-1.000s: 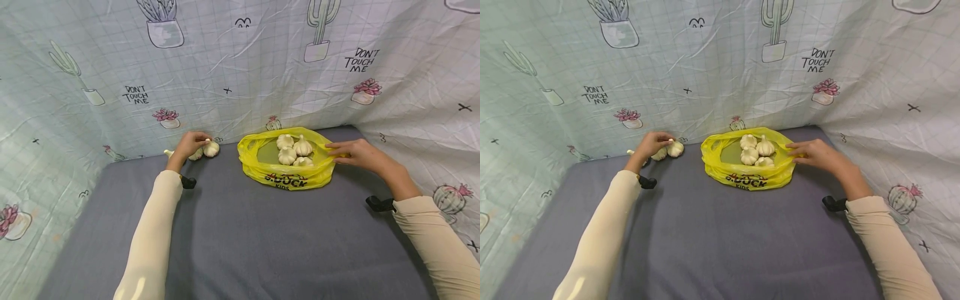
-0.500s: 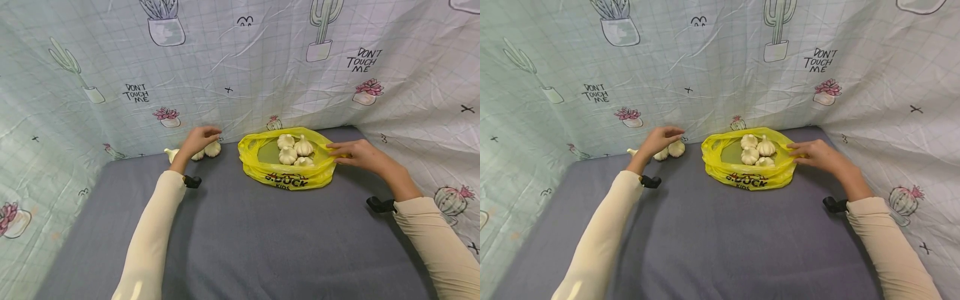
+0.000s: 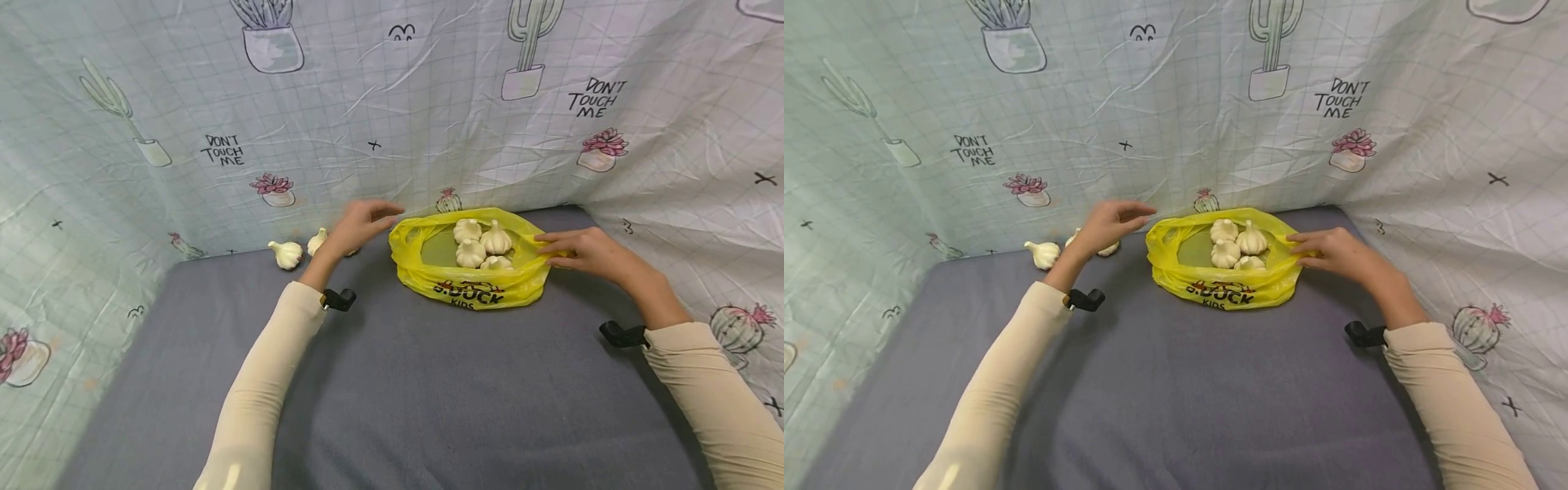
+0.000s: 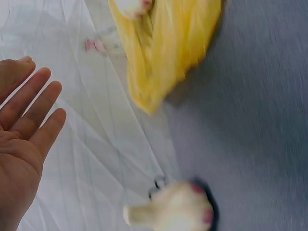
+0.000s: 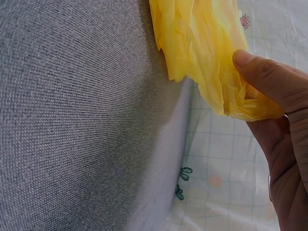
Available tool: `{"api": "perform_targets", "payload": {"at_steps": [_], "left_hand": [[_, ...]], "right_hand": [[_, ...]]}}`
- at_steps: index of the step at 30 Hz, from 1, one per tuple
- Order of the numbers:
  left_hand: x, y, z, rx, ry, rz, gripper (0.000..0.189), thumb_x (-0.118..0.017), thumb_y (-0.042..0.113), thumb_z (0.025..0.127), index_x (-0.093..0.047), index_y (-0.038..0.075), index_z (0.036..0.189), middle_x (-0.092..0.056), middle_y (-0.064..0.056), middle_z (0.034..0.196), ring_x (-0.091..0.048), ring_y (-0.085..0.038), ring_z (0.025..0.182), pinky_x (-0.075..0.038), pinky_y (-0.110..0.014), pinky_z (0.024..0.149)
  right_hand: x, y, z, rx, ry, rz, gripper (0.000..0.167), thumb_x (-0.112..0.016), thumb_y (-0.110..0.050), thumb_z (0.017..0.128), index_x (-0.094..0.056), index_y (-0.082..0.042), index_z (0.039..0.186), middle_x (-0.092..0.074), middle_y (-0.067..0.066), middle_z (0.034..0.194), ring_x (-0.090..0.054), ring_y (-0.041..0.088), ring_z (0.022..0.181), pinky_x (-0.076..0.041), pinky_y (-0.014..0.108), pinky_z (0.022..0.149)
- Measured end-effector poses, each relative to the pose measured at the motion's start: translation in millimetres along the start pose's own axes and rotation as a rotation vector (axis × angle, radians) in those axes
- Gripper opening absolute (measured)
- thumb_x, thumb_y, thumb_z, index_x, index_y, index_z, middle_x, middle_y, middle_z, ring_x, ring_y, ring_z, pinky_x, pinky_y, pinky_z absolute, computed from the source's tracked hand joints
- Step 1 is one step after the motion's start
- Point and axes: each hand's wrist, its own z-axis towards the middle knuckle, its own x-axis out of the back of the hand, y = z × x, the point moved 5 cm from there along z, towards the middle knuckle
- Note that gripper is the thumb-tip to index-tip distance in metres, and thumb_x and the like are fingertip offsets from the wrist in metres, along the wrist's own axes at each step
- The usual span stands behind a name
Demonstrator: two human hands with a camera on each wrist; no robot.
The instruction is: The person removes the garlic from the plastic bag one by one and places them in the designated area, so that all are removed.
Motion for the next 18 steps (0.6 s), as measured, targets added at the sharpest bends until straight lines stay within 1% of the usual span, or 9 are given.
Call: {"api": "perform_targets", "payload": {"at_steps": [3,7,10,13,16,18], "left_hand": [[-11.0,12.2,3.0,-0.051,-0.017,-0.024,0.029,-0.062,0.018,0.104,-0.07,0.007,0.13,-0.069,-0.01,0.129,-0.065,-0.023,0.121,-0.051,-0.037,0.103],[-27.4,28.3,9.2,-0.103,-0.053,-0.047,0.029,-0.063,0.016,0.103,-0.07,0.005,0.129,-0.07,-0.011,0.128,-0.065,-0.023,0.121,-0.051,-0.04,0.104],[-39.3,39.3,14.3,-0.115,-0.089,-0.035,0.029,-0.063,0.018,0.103,-0.07,0.009,0.13,-0.07,-0.008,0.128,-0.066,-0.02,0.12,-0.052,-0.036,0.103],[-52.0,49.4,20.3,-0.124,-0.136,-0.035,0.029,-0.063,0.019,0.103,-0.07,0.011,0.13,-0.07,-0.006,0.128,-0.067,-0.016,0.116,-0.053,-0.029,0.098],[-66.1,58.5,26.2,-0.134,-0.174,-0.062,0.029,-0.063,0.017,0.103,-0.069,0.009,0.131,-0.07,-0.007,0.128,-0.067,-0.014,0.114,-0.054,-0.025,0.093],[-74.9,63.7,29.7,-0.136,-0.186,-0.071,0.03,-0.064,0.016,0.103,-0.069,0.009,0.131,-0.07,-0.008,0.128,-0.068,-0.013,0.112,-0.054,-0.023,0.091]], "right_hand": [[0.9,-0.7,0.7,0.013,0.013,-0.005,0.037,-0.087,0.007,0.068,-0.081,-0.004,0.102,-0.073,0.02,0.115,-0.046,-0.005,0.06,-0.036,0.013,0.05],[1.9,-0.4,0.2,0.01,0.015,-0.004,0.036,-0.087,0.007,0.068,-0.081,-0.004,0.102,-0.073,0.02,0.115,-0.045,-0.006,0.059,-0.036,0.013,0.05],[1.5,-0.2,0.5,0.006,0.009,-0.005,0.036,-0.087,0.007,0.068,-0.081,-0.005,0.102,-0.073,0.019,0.116,-0.045,-0.007,0.059,-0.037,0.013,0.051],[1.2,-1.5,0.2,0.007,0.004,-0.006,0.036,-0.087,0.007,0.069,-0.081,-0.006,0.102,-0.073,0.019,0.116,-0.045,-0.007,0.059,-0.037,0.013,0.051],[1.0,-1.9,-0.5,0.006,0.002,-0.003,0.036,-0.087,0.007,0.069,-0.082,-0.007,0.102,-0.073,0.019,0.116,-0.043,-0.007,0.058,-0.037,0.013,0.051],[1.1,-2.0,-0.8,0.007,0.003,-0.001,0.036,-0.087,0.007,0.069,-0.081,-0.007,0.103,-0.073,0.018,0.117,-0.046,-0.006,0.059,-0.036,0.013,0.051]]}}
